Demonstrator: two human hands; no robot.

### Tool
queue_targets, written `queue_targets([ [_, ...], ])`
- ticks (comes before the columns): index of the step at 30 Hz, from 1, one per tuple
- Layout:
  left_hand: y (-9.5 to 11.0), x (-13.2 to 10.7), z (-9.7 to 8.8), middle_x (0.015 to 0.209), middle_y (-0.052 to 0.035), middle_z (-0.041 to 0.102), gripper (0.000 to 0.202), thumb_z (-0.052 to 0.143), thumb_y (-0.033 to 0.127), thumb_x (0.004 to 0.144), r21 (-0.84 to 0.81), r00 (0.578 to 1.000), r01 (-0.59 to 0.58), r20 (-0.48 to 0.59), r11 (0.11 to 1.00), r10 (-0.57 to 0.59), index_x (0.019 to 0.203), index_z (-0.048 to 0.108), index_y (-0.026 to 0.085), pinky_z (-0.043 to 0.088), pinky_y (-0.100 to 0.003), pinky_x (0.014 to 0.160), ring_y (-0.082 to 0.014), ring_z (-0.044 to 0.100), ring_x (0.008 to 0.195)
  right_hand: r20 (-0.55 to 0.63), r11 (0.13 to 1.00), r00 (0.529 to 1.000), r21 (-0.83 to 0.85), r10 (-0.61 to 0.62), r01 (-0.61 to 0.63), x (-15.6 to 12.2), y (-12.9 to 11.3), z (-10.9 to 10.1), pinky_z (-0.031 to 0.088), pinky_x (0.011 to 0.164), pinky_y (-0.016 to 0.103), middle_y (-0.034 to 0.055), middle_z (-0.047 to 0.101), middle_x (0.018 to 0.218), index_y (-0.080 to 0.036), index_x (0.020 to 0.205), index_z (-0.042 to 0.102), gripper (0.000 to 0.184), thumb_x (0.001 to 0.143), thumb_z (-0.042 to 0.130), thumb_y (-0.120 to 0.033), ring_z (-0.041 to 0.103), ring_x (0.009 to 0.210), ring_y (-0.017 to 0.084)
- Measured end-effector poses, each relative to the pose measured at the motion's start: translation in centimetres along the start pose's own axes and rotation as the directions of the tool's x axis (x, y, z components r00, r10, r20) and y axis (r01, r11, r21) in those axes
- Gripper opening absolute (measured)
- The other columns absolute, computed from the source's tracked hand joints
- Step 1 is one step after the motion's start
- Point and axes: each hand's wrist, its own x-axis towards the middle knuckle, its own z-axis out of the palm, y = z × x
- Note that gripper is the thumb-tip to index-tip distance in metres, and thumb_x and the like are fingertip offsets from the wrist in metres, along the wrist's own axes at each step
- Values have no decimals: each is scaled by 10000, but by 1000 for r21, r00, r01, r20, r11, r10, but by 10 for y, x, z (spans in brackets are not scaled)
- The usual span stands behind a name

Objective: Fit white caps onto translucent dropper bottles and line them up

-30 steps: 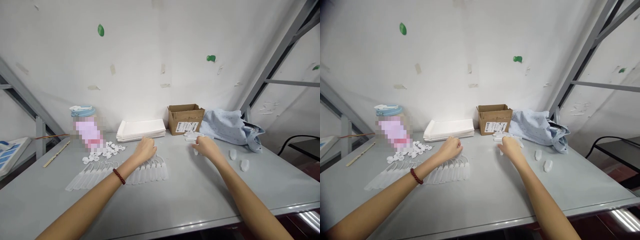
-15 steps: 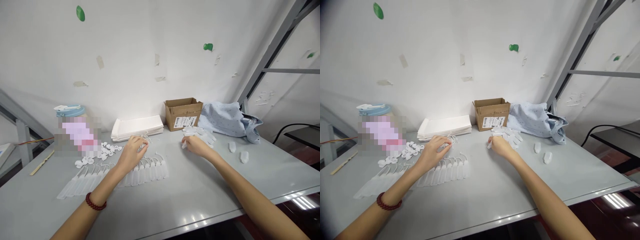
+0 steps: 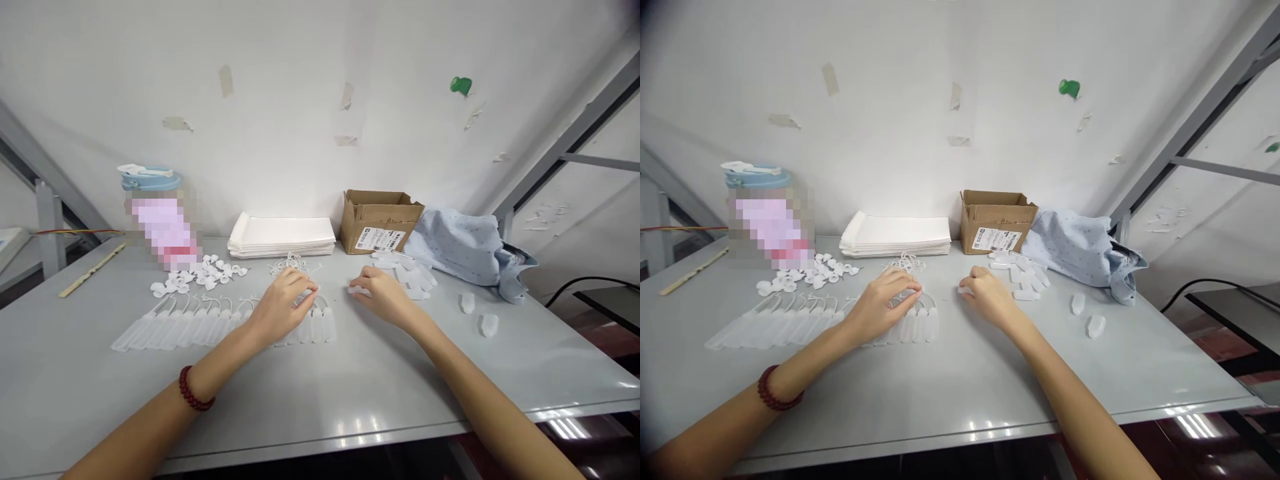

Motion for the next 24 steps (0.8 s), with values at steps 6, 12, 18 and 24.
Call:
queue_targets([
  [6, 11, -4, 3, 864, -46, 659, 146, 498, 156, 878, -60, 1000, 1, 25, 998, 0, 891, 640, 186, 473, -341, 799, -197, 544, 906, -170, 937, 974, 290, -148, 193, -4, -13, 4, 440, 862, 354, 78, 699, 998, -192, 965, 691, 158, 851, 604, -257, 622, 915, 228],
  [12, 18, -4, 7, 856, -37, 660, 129, 504, 168, 875, -148, 997, 70, -11, 987, -73, 858, 631, 189, 469, -330, 793, -193, 562, 902, -291, 900, 947, 362, -136, 241, -9, -26, 6, 459, 838, 351, 76, 729, 940, -191, 977, 662, 166, 868, 588, -292, 656, 850, 217],
  [18, 21, -4, 9, 876, -28, 665, 66, 563, 196, 843, -213, 980, 161, -85, 964, -182, 879, 619, 197, 464, -312, 759, -181, 576, 862, -502, 860, 802, 197, -324, 471, -12, -36, 12, 491, 748, 359, 89, 711, 874, -181, 980, 606, 143, 917, 517, -274, 653, 813, 213],
  [24, 24, -3, 7, 861, -1, 667, 44, 605, 200, 813, -283, 964, 228, -71, 932, -257, 854, 622, 204, 444, -283, 741, -157, 583, 836, -575, 859, 749, 146, -330, 491, -15, -40, 12, 520, 694, 343, 94, 680, 862, -177, 1068, 537, 179, 925, 501, -279, 635, 798, 210],
])
